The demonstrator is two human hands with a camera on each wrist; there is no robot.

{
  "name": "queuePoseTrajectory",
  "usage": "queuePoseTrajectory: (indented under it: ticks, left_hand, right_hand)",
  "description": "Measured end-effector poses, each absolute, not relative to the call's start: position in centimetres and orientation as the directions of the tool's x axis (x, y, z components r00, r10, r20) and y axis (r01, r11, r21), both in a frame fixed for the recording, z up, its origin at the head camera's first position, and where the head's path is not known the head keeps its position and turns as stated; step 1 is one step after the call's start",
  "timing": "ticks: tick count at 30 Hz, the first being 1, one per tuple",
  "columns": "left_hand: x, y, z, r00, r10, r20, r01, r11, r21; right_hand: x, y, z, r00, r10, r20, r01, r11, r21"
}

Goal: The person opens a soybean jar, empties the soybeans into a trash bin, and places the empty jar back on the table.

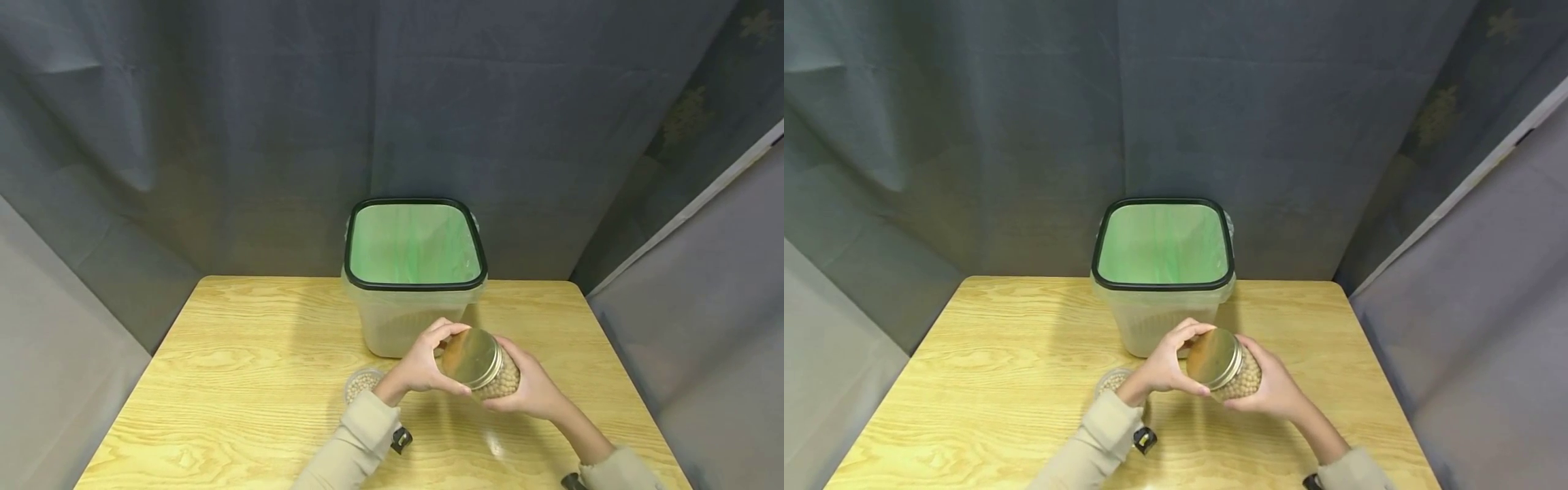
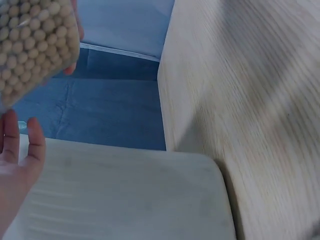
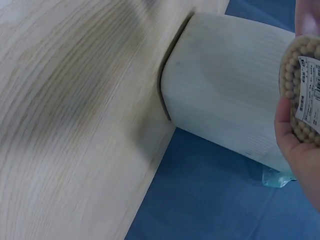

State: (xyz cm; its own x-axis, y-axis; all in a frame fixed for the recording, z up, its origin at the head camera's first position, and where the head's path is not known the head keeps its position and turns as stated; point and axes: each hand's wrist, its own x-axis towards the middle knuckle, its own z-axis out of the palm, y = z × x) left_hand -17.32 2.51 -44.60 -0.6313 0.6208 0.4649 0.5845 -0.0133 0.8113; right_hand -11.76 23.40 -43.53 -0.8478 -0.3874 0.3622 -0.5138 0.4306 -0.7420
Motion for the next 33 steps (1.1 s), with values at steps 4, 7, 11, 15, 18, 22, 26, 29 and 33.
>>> queuePoseTrajectory:
  ticks: [4,7,11,15,18,22,26,29,33]
  left_hand:
    - [-17.7,2.7,-45.7,-0.656,0.595,0.465,0.567,-0.017,0.823]
    - [-17.5,2.7,-45.8,-0.671,0.575,0.467,0.554,-0.029,0.832]
    - [-17.2,2.7,-45.7,-0.694,0.549,0.466,0.543,-0.026,0.839]
    - [-16.9,2.8,-45.5,-0.697,0.528,0.485,0.553,-0.036,0.833]
    - [-16.7,2.9,-45.2,-0.689,0.517,0.508,0.571,-0.046,0.82]
    - [-16.6,2.9,-44.9,-0.686,0.503,0.526,0.587,-0.045,0.808]
    - [-15.7,2.8,-43.4,-0.718,0.493,0.491,0.54,-0.051,0.84]
    - [-15.1,2.8,-42.7,-0.763,0.463,0.451,0.484,-0.053,0.874]
    - [-15.2,3.3,-43.9,-0.829,0.405,0.386,0.416,-0.014,0.909]
  right_hand:
    - [-11.2,22.5,-42.2,-0.849,-0.371,0.377,-0.521,0.462,-0.718]
    - [-11.0,22.1,-41.9,-0.847,-0.357,0.395,-0.529,0.478,-0.702]
    - [-11.1,22.0,-42.4,-0.852,-0.338,0.4,-0.522,0.479,-0.706]
    - [-11.3,22.5,-43.9,-0.856,-0.319,0.407,-0.516,0.496,-0.698]
    - [-11.2,22.5,-43.8,-0.854,-0.304,0.423,-0.521,0.512,-0.683]
    - [-11.1,22.4,-43.5,-0.853,-0.297,0.429,-0.522,0.529,-0.67]
    - [-11.5,22.8,-44.4,-0.862,-0.282,0.421,-0.505,0.556,-0.66]
    - [-11.8,22.6,-44.7,-0.861,-0.257,0.439,-0.499,0.593,-0.632]
    - [-12.1,22.4,-45.1,-0.841,-0.229,0.49,-0.508,0.643,-0.573]
